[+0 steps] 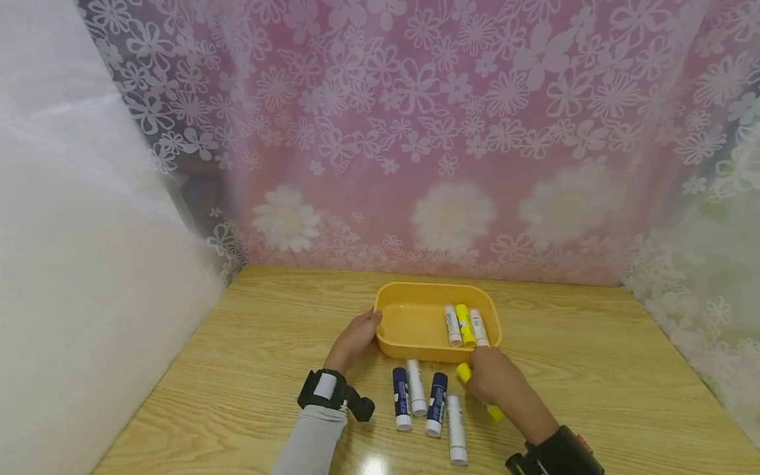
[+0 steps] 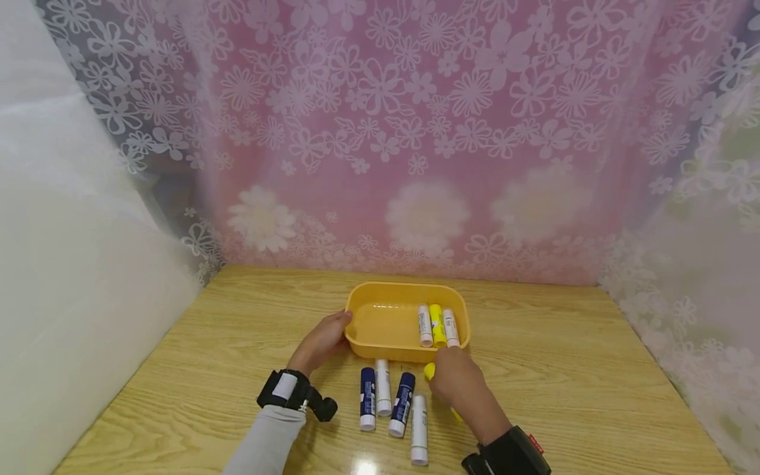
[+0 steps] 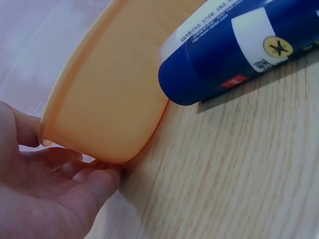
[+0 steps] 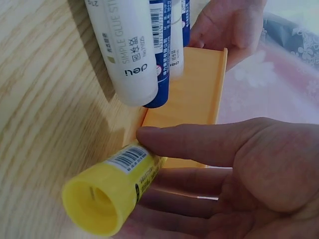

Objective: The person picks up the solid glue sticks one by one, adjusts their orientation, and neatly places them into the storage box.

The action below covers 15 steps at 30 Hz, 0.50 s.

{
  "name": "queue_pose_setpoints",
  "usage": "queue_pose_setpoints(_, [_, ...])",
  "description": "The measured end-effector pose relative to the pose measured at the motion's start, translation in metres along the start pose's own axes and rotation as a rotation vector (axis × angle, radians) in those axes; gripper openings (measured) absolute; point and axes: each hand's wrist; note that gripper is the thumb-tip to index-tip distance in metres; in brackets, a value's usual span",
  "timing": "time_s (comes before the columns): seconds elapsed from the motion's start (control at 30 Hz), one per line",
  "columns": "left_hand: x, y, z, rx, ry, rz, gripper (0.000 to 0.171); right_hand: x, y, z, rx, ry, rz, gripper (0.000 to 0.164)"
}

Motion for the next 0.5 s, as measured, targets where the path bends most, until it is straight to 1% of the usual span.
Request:
queue_pose_setpoints(0.17, [-0.0004,-0.0006,-0.0002,-0.001,0.006,-0.003,0.054,0.003,-0.0003,-0.003,0.029,-0.008,-0.014,0.01])
queue_pose_setpoints(0.33, [0.0008,-0.0011,-0.0007,0.005,-0.004,0.005,0.056,0.0048,0.0004,-0.0048,0.026,-0.047,-0.065,0.007])
queue_pose_setpoints(0.5, [0.0022,-0.0007,-0.0009,0.011,-0.004,0.011,0.058,0.0081,-0.0002,-0.0087,0.03,-0.073,-0.081,0.009])
Point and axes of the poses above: each hand's wrist, its own y-axis towards the middle knuckle, its own z-axis out of the palm, x = y × z, and after that the axes turned 2 degrees about z, right-handed
